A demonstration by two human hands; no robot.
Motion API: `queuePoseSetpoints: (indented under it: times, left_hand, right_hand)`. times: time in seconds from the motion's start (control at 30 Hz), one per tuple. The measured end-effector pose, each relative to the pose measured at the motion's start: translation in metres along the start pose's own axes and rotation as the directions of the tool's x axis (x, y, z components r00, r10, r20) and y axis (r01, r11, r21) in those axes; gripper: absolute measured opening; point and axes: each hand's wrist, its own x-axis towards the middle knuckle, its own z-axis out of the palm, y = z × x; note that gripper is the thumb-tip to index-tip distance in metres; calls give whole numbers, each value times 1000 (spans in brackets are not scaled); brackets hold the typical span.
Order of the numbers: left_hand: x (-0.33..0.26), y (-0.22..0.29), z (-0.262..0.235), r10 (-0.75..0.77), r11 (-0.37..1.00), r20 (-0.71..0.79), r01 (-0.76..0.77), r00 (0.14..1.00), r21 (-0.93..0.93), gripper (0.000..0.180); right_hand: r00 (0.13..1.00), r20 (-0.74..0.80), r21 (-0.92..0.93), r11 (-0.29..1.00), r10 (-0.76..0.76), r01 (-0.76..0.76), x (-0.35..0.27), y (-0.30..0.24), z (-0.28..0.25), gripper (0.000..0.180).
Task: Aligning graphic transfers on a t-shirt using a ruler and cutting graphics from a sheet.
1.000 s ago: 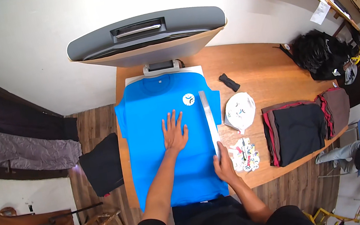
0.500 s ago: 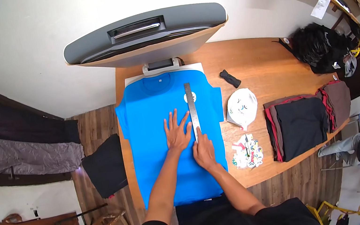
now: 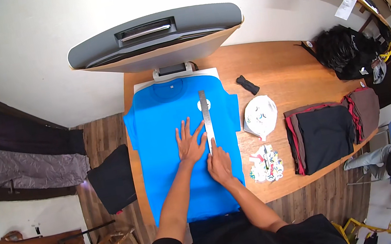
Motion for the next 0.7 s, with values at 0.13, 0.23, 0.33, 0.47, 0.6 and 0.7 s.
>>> queuePoseSetpoints:
  times: [0.13,0.23,0.33,0.47,0.6,0.7]
  left_hand:
    - [-4,-5,7,-11,1000,2,11,1000,-5,48]
    - [-6,-7,9,-13,1000,-7,12,1000,-5,48]
    - [0,-1,4,-7,1000,7,7,1000,-9,48]
    - [-3,-4,8,-3,1000,-13,3,1000,0,48]
    - [-4,-5,8,8,1000,-27,-8,1000,3,48]
    - [-3,-2,4,-8,1000,-4,8,1000,-8,48]
  right_hand:
    - [998,58,19,1000,21,-22,-4,2,0,62]
    - [999,40,47,999,-4,2,0,-6,-13,62]
    - [999,52,75,997,15,-19,0,-5,-20,62]
    - [997,74,83,996,29,-35,-1,-8,-22,62]
    - [999,39,62,998,9,-12,-5,-6,-17,62]
    - [999,43,79,997,5,-9,-5,-6,-20,63]
